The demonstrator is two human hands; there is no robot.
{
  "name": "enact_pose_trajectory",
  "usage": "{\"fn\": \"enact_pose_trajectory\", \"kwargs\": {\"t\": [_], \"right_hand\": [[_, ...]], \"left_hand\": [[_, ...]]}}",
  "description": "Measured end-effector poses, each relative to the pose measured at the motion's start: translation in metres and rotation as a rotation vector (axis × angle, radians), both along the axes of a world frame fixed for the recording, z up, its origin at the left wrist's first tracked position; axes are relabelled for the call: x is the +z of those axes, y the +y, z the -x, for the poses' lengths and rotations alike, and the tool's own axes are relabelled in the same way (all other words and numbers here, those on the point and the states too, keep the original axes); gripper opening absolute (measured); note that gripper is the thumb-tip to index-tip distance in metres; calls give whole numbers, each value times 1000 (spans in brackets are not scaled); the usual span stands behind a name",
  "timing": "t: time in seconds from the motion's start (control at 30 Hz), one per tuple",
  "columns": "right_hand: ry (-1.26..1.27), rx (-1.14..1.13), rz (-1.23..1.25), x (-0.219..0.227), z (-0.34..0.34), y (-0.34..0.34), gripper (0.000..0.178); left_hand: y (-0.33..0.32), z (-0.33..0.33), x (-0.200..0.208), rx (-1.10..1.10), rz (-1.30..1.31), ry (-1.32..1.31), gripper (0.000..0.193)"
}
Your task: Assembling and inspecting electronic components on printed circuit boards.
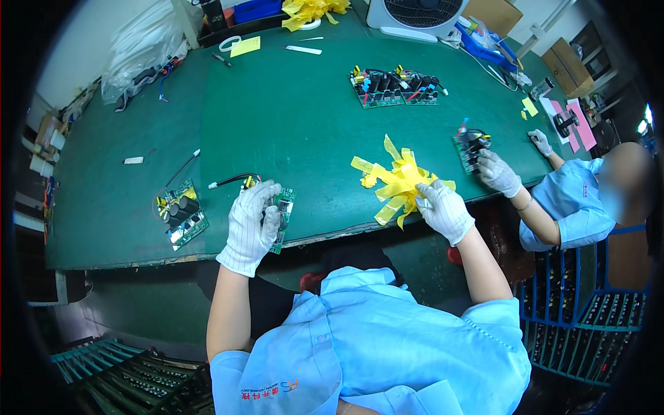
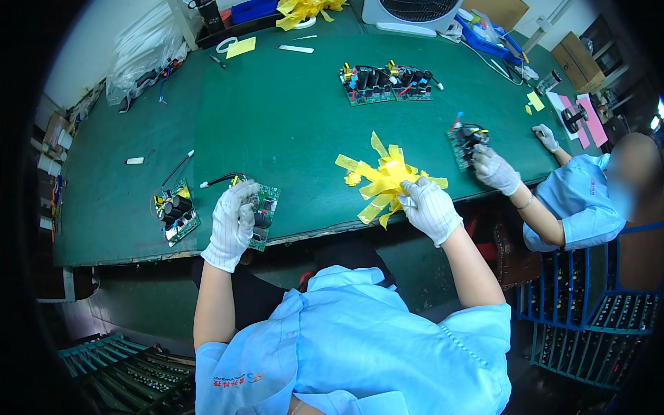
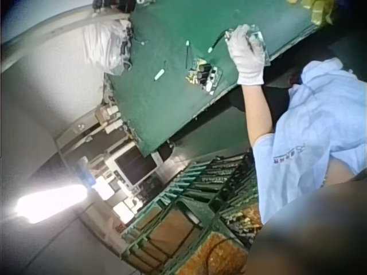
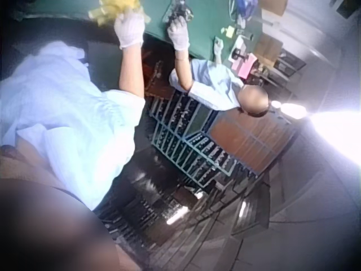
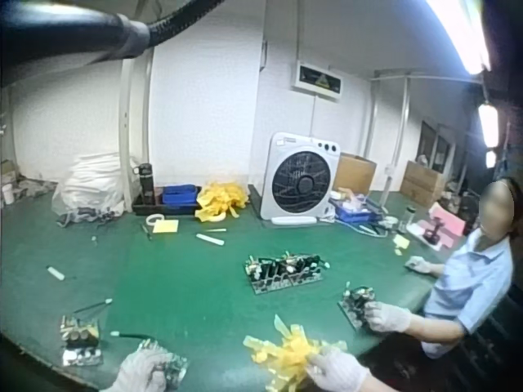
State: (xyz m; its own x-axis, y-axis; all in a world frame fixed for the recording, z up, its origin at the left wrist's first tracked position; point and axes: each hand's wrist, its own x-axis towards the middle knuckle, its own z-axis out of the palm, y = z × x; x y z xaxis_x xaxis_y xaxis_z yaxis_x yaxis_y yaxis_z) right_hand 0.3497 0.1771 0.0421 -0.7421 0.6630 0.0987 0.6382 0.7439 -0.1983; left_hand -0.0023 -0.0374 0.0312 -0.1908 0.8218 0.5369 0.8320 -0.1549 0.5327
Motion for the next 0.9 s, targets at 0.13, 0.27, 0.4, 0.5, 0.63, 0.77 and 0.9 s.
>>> {"fn": "enact_pose_trajectory", "kwargs": {"t": [0.13, 0.27, 0.4, 0.5, 0.63, 0.77, 0.9], "right_hand": [[-56, 26, 52, 0, -4, 6, 40], [-232, -49, 255, 17, 0, 8, 61], [-382, -24, 282, 31, 4, 4, 74], [-338, 2, 274, 31, -2, 2, 80], [-120, -39, 181, 40, 0, -12, 74], [53, 18, 42, 37, 5, -25, 74], [164, 91, 128, 33, 20, -37, 62]], "left_hand": [[-12, 10, 3, 1, 216, 3, 30], [-15, 8, 10, 0, 307, 18, 29], [-15, 7, 8, -12, 320, 166, 30], [-15, 12, 3, -26, 321, 181, 32], [-15, 13, 9, 35, 221, 403, 44], [-8, 16, 7, -57, 204, 433, 49], [-8, 21, -5, -109, 347, 423, 44]]}}
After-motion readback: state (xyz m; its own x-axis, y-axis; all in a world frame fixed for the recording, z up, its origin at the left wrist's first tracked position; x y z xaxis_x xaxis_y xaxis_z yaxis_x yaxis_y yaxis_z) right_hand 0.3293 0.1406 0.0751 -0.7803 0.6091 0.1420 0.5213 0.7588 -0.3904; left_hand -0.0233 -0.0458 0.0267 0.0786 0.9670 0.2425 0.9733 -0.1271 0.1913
